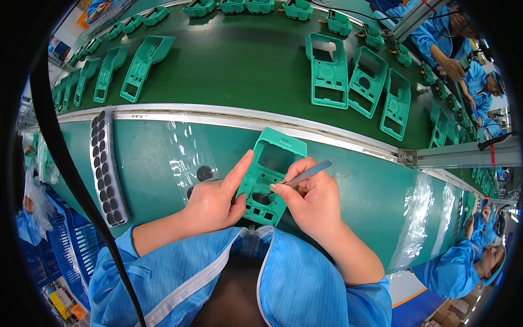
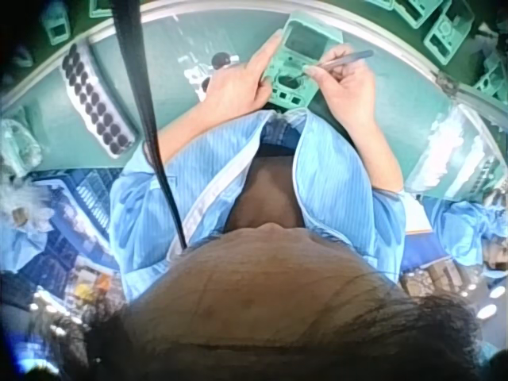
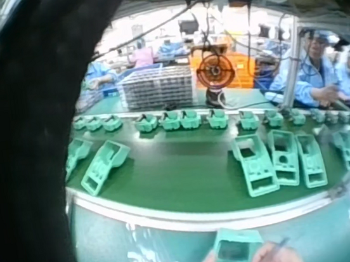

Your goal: The person installs black circular components into green plastic device housings by hand, taking the components from a component sheet and pressing them into the housings.

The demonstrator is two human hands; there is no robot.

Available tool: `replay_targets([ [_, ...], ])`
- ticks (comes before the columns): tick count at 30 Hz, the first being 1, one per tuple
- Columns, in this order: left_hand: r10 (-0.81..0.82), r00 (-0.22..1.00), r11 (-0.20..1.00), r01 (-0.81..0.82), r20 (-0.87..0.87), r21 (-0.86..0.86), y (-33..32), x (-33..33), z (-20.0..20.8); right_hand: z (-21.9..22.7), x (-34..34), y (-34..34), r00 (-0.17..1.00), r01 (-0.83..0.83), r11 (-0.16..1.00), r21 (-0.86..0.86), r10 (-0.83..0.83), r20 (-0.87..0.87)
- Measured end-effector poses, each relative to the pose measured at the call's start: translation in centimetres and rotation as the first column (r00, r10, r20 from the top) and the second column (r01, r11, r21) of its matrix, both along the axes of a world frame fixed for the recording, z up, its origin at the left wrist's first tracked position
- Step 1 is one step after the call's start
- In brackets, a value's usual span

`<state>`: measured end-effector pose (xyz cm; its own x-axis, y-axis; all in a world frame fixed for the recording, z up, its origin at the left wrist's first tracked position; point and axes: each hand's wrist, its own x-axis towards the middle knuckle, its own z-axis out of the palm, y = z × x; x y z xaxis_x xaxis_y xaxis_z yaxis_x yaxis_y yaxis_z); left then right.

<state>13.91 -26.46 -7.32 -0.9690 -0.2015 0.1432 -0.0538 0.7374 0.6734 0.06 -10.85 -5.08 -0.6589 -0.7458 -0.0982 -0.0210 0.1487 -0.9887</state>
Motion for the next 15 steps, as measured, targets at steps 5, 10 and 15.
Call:
replay_targets([
  [5,-0.001,1.000,1.000,0.001,-0.002,-0.003,-0.11,0.03,-0.23,0.06,-0.02,-0.18,1.000,-0.002,1.000,-0.024,0.002,0.026],
  [10,-0.004,1.000,1.000,0.004,0.001,-0.023,-0.19,0.02,-0.30,0.02,-0.14,-0.24,1.000,-0.014,1.000,-0.015,0.014,0.027],
  [15,0.004,1.000,1.000,-0.004,0.017,-0.017,-0.29,0.03,-0.43,-0.12,-0.09,-0.37,1.000,-0.008,1.000,-0.001,0.008,0.016],
])
